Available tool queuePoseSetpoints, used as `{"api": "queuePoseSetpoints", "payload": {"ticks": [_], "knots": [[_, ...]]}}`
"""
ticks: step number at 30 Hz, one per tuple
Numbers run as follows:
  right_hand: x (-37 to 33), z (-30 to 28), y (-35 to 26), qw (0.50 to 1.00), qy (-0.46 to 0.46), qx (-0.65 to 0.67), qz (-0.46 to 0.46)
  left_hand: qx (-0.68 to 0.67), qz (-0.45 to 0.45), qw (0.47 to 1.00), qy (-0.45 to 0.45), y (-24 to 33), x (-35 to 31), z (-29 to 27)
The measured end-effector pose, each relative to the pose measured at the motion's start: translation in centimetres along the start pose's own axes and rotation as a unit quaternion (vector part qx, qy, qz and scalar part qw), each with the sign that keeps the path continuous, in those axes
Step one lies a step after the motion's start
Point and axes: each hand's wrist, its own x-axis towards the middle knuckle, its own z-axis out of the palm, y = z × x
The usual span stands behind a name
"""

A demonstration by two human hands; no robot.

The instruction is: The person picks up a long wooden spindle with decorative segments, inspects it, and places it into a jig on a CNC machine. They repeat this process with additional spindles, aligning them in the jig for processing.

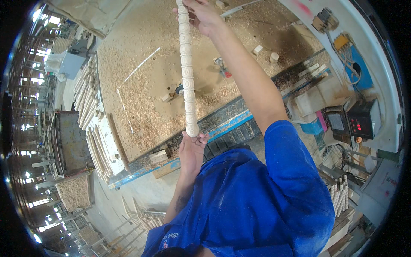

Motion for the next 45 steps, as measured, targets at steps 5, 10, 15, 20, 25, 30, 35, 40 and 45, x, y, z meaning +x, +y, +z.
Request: {"api": "queuePoseSetpoints", "payload": {"ticks": [5, 10, 15, 20, 25, 30, 35, 40, 45], "knots": [[-0.3, 0.1, -0.7, 1.000, -0.005, -0.007, -0.002, 0.016, -0.014, 1.000, -0.001, -0.3, -0.1, 0.0], [-1.0, 3.6, -2.1, 0.994, -0.106, 0.032, -0.023, 0.024, -0.050, 0.998, 0.000, 0.0, 0.6, 0.5], [0.0, 11.8, -6.4, 0.967, -0.224, 0.068, -0.103, -0.003, -0.017, 0.999, -0.027, 3.8, 5.0, 2.8], [1.3, 17.9, -10.2, 0.956, -0.249, -0.007, -0.158, -0.022, 0.047, 0.997, -0.057, 6.9, 5.6, 4.0], [3.7, 21.6, -12.5, 0.952, -0.259, -0.030, -0.160, 0.042, 0.127, 0.989, -0.064, 9.1, 3.8, 7.3], [4.7, 24.2, -13.1, 0.951, -0.274, 0.001, -0.144, 0.249, 0.298, 0.922, -0.005, 10.9, 1.8, 8.7], [5.7, 24.8, -12.6, 0.961, -0.230, 0.010, -0.151, 0.408, 0.443, 0.795, 0.074, 12.0, -0.7, 8.5], [6.6, 24.4, -11.0, 0.971, -0.190, 0.035, -0.140, 0.401, 0.570, 0.713, 0.074, 13.0, -2.5, 8.5], [6.9, 23.7, -9.3, 0.972, -0.186, 0.056, -0.133, 0.504, 0.577, 0.636, 0.097, 14.8, -4.3, 8.9]]}}
